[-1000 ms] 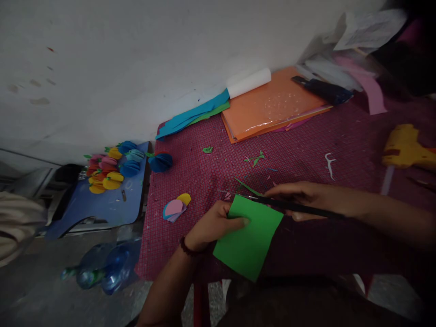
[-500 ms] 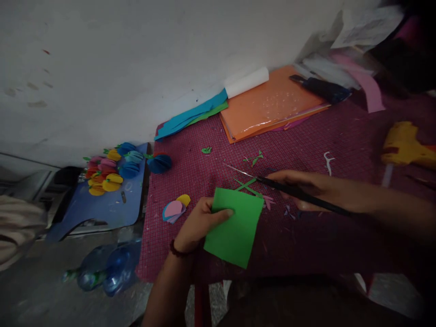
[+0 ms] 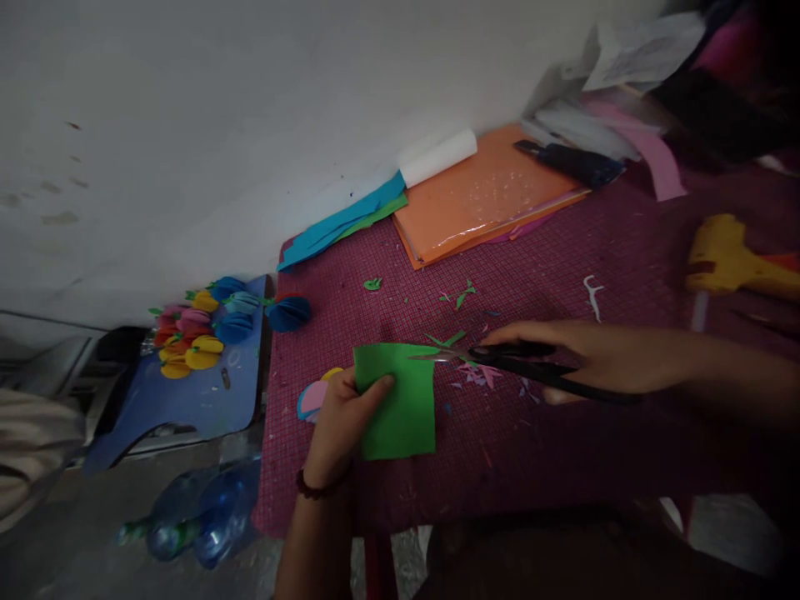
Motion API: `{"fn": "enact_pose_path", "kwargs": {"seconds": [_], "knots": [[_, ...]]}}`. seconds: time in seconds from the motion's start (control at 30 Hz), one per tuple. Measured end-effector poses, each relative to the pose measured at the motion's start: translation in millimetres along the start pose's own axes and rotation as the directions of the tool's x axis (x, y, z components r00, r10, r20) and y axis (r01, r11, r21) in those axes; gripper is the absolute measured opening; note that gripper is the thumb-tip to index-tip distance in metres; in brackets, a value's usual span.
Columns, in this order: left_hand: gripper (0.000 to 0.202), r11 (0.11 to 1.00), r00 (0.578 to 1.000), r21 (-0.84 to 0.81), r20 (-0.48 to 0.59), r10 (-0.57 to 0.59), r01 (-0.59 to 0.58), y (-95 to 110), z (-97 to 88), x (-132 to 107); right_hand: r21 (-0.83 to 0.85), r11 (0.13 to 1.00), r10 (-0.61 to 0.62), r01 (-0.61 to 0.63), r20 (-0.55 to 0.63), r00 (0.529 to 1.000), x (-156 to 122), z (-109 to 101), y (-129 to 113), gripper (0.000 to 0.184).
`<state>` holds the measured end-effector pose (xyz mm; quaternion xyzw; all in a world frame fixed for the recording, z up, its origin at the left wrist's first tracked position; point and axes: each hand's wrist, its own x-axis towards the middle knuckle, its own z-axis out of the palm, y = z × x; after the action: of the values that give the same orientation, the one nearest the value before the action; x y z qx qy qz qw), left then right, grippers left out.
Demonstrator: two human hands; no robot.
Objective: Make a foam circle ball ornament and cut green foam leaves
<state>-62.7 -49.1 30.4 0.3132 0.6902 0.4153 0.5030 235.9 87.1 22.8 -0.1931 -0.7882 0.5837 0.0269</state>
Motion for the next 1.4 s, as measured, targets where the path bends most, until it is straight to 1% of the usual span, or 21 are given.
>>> {"fn": "enact_pose_path", "kwargs": {"seconds": [0.1,0.2,0.4,0.53,0.83,0.97,1.27,1.4], "knots": [[0.03,1.0,0.999,0.026,-0.035,0.009,-0.008,-0.5,-0.1,1.6,-0.002,1.0,-0.013,0.013,-0.004,1.0,-1.4,-1.3,1.9,0.068],[0.031,1.0,0.999,0.019,-0.045,0.012,-0.011,0.0,1.0,0.9,-0.004,1.0,-0.01,0.01,-0.008,1.0,-0.9,-0.5,3.9,0.065],[0.031,0.999,0.999,-0.015,-0.024,-0.029,0.029,-2.0,2.5,-0.9,0.028,0.999,-0.03,0.031,-0.047,0.998,1.6,2.2,4.4,0.063],[0.031,0.999,0.999,-0.012,0.003,-0.047,0.048,-3.3,3.4,-0.7,0.048,0.999,-0.009,0.011,-0.032,0.999,2.3,1.9,2.1,0.064],[0.03,0.998,0.997,-0.011,0.046,-0.063,0.064,-1.8,6.7,-1.9,0.032,0.999,0.025,-0.025,-0.013,1.0,3.2,2.1,1.4,0.063],[0.026,0.998,0.996,-0.009,0.074,-0.055,0.055,-1.0,7.5,-2.0,0.039,0.999,0.025,-0.024,-0.014,1.0,4.6,2.2,1.3,0.064],[0.027,1.0,0.998,0.021,0.062,-0.023,0.021,-1.8,7.3,-2.9,0.024,1.0,0.019,-0.019,-0.022,1.0,5.2,2.7,4.8,0.06],[0.026,1.0,0.996,0.019,0.083,-0.015,0.014,-2.3,6.5,-2.6,0.047,0.999,0.022,-0.021,-0.013,1.0,4.3,2.8,5.1,0.06]]}}
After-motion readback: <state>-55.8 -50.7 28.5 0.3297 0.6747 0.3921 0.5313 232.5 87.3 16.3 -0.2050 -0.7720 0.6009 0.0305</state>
